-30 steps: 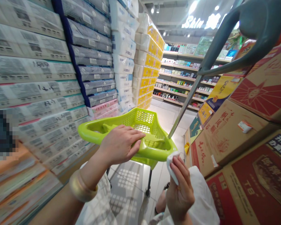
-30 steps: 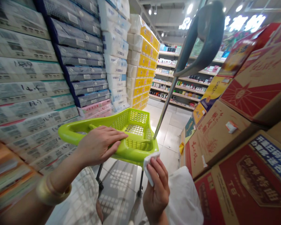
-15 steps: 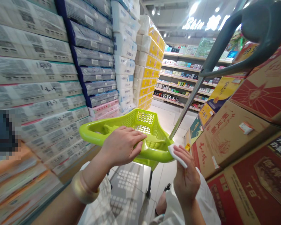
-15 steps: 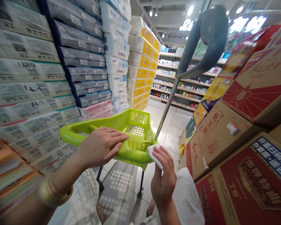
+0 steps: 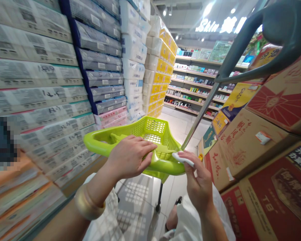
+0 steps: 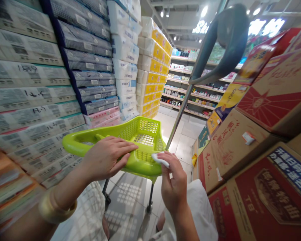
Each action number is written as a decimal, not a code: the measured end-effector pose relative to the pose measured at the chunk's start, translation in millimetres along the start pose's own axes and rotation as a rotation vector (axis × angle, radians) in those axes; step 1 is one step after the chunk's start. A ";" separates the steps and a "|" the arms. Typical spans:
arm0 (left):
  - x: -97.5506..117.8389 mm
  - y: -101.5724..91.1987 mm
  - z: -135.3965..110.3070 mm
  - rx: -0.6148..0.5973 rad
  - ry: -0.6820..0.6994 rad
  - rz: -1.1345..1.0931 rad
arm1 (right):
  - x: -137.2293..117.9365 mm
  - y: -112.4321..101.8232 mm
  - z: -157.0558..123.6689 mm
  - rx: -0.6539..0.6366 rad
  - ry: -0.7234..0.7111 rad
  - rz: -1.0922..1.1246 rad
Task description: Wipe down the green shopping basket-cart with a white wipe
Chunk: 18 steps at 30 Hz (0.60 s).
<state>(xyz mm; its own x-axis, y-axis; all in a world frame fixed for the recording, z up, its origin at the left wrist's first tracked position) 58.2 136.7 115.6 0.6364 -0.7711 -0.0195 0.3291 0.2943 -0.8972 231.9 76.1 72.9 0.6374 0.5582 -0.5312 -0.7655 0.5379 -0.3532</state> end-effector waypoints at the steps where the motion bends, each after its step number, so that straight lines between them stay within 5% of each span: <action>1: 0.0 -0.5 -0.1 0.004 0.001 0.001 | -8.2 3.9 -1.8 -0.033 -0.050 -0.033; 4: 0.4 -1.6 -0.9 0.004 0.001 0.000 | -33.6 15.2 -10.2 -0.078 -0.198 -0.156; 8: 1.8 -1.6 -1.4 -0.007 -0.002 -0.005 | -48.7 20.3 -14.6 0.047 -0.155 -0.286; 13: 2.7 -3.2 -1.8 0.007 0.000 -0.015 | -67.5 39.5 -18.4 -0.047 -0.227 -0.310; 18: 2.7 -2.8 -3.6 -0.015 -0.005 -0.011 | -39.3 6.0 -17.2 0.082 -0.164 -0.315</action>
Point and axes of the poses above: each hand's wrist, its own z-axis towards the middle knuckle, its own y-axis out of the palm, x = y × z, the point moved 8 cm from there along z, towards the middle knuckle, and after that the axes turned 1 degree about -z, right-handed, at the moved point
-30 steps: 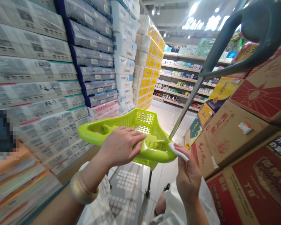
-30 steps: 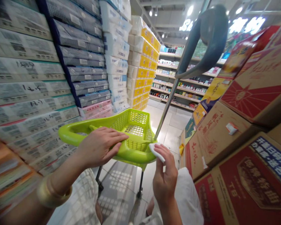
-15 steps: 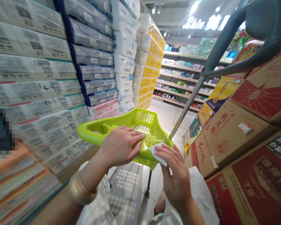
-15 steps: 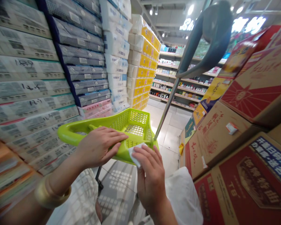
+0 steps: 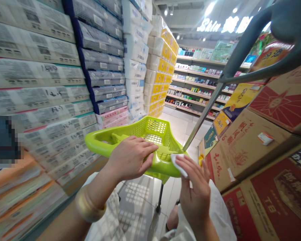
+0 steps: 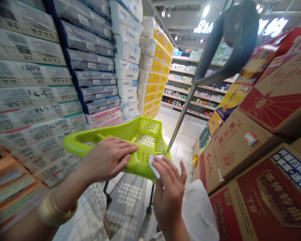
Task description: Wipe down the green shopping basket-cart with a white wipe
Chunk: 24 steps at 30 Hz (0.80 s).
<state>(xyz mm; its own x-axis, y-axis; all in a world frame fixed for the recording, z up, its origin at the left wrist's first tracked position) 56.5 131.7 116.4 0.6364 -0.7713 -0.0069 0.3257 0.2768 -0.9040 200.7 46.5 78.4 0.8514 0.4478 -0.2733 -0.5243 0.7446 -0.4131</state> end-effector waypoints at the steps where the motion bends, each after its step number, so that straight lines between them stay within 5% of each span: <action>1: -0.1 0.3 -0.1 -0.003 -0.003 0.001 | 7.9 -5.6 -2.3 0.035 0.023 0.003; 6: -1.3 1.0 0.4 -0.008 -0.018 0.005 | 5.8 -8.0 -29.7 0.075 -0.064 0.112; 9: -1.4 1.0 0.3 -0.010 -0.016 0.002 | 7.9 -9.1 -49.2 0.214 -0.074 0.137; 12: -1.6 1.4 -0.3 -0.011 -0.011 0.006 | 30.2 -12.2 -59.9 0.366 0.133 0.165; 15: -2.8 1.6 -0.6 -0.002 -0.014 0.020 | 43.0 -8.2 -65.1 0.377 0.334 0.257; 21: -3.2 1.1 -0.5 0.005 -0.006 0.020 | 35.5 -6.7 -75.3 0.380 0.226 0.249; 24: -3.1 1.8 -0.4 -0.010 -0.012 0.019 | 69.6 4.5 -86.5 0.376 0.577 0.313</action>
Point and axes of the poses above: each hand's wrist, its own z-axis towards the middle knuckle, its own y-axis out of the palm, x = y × z, the point moved 8 cm from there along z, towards the middle knuckle, and after that the axes turned 1 degree about -z, right-handed, at the moved point
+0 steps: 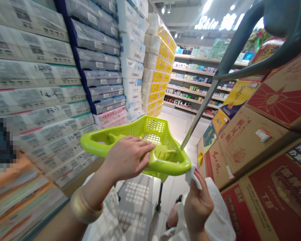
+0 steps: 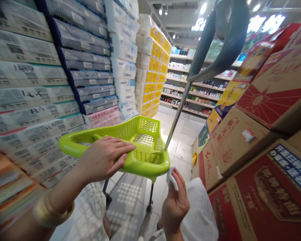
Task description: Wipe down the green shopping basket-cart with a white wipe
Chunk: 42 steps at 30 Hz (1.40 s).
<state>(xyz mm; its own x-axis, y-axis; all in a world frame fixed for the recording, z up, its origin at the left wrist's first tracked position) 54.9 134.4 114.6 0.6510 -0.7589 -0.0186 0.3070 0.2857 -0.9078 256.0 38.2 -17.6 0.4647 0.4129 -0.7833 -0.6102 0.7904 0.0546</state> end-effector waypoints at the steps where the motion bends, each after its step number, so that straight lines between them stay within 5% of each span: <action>1: 0.0 0.1 0.0 -0.003 -0.003 0.000 | 11.2 1.2 -0.1 0.002 0.133 0.017; 4: -0.2 -0.2 -0.7 -0.006 -0.006 -0.003 | 14.4 4.0 -5.4 0.001 0.253 0.084; 8: -1.0 -1.8 -2.7 0.002 0.001 -0.010 | -13.4 0.5 -13.1 0.013 0.027 0.094; 13: -1.4 -3.8 -4.7 0.007 0.005 -0.010 | -21.6 13.9 -15.1 -0.067 -0.071 0.047; 20: -0.9 -4.4 -7.3 -0.008 0.007 -0.020 | -59.1 26.8 7.3 -0.211 -0.580 0.015; 26: -0.9 -3.6 -7.0 -0.011 0.011 -0.018 | -44.0 30.9 45.4 -0.348 -0.241 0.149; 31: -2.9 -5.2 -7.9 -0.028 0.040 -0.040 | -66.1 34.9 36.2 -0.460 -0.429 0.188; 36: -4.7 -8.2 -12.7 -0.012 0.098 -0.078 | -39.7 38.6 45.6 -0.459 -0.135 0.298; 42: -15.3 -13.5 -20.3 0.005 0.137 -0.139 | -62.8 36.7 21.5 -0.471 -0.245 0.314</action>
Point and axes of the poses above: each hand's wrist, its own z-axis towards the middle knuckle, its own y-axis out of the palm, x = y × z, the point moved 8 cm from there along z, towards the middle knuckle, and after that the axes turned 1 degree about -z, right-handed, at the moved point
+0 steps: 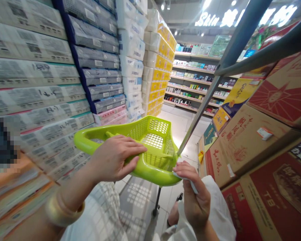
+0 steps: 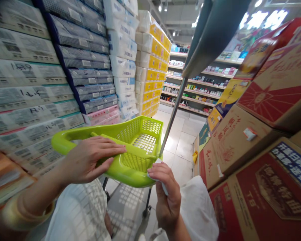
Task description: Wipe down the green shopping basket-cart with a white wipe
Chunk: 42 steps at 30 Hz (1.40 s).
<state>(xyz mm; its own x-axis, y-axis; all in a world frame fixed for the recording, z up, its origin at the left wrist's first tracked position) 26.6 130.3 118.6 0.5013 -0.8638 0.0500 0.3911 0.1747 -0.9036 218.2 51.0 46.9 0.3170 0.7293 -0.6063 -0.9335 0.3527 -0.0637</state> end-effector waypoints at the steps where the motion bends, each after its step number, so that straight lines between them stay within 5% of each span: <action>1: -3.8 -0.9 -1.8 -0.015 -0.001 -0.018 | -2.2 2.9 -1.4 -0.008 -0.018 -0.001; 4: -17.4 -7.8 -7.3 -0.020 -0.039 -0.067 | -2.1 10.8 -2.1 -0.028 -0.045 0.007; 7: -27.5 -24.8 -11.4 0.139 -0.168 -0.087 | 0.8 15.4 -2.9 0.004 0.002 0.000; 11: -10.6 -31.0 -7.0 0.335 -0.328 -0.276 | -12.6 26.9 -9.0 -0.025 -0.040 -0.071; 14: 19.3 -11.3 12.6 0.249 -0.366 -0.412 | -15.1 34.0 -13.3 -0.074 -0.119 -0.067; 17: 40.0 6.5 31.8 0.164 -0.397 -0.396 | 7.9 29.7 -16.6 0.005 -0.019 -0.032; 20: 45.6 25.8 41.7 0.024 -0.454 -0.324 | 23.3 30.5 -24.7 0.053 0.050 -0.029; 24: 35.3 41.3 32.5 -0.114 -0.589 -0.119 | 13.6 43.2 -31.7 -0.042 -0.054 -0.042; 26: 31.0 42.1 25.5 -0.130 -0.597 -0.036 | 14.9 42.9 -29.0 -0.027 -0.046 -0.053; 31: 29.8 36.3 18.7 -0.112 -0.479 0.019 | 31.6 31.9 -20.2 0.244 0.069 -0.127; 36: 28.6 29.1 15.5 -0.118 -0.443 -0.068 | 34.8 55.7 -19.0 0.139 -0.032 -0.084; 42: 24.8 18.5 6.9 -0.138 -0.400 -0.169 | 37.8 55.4 -14.3 0.125 -0.025 -0.127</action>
<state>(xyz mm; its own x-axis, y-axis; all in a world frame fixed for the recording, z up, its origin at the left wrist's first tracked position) 51.7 115.3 106.0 0.7090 -0.6192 0.3374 0.3998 -0.0411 -0.9157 176.1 89.8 9.1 0.4361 0.6883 -0.5797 -0.8585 0.5114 -0.0386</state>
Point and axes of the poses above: each hand's wrist, its own z-axis towards the middle knuckle, its own y-axis out of the palm, x = y × z, the point moved 8 cm from there along z, towards the middle knuckle, and after that the axes turned 1 degree about -z, right-handed, at the moved point
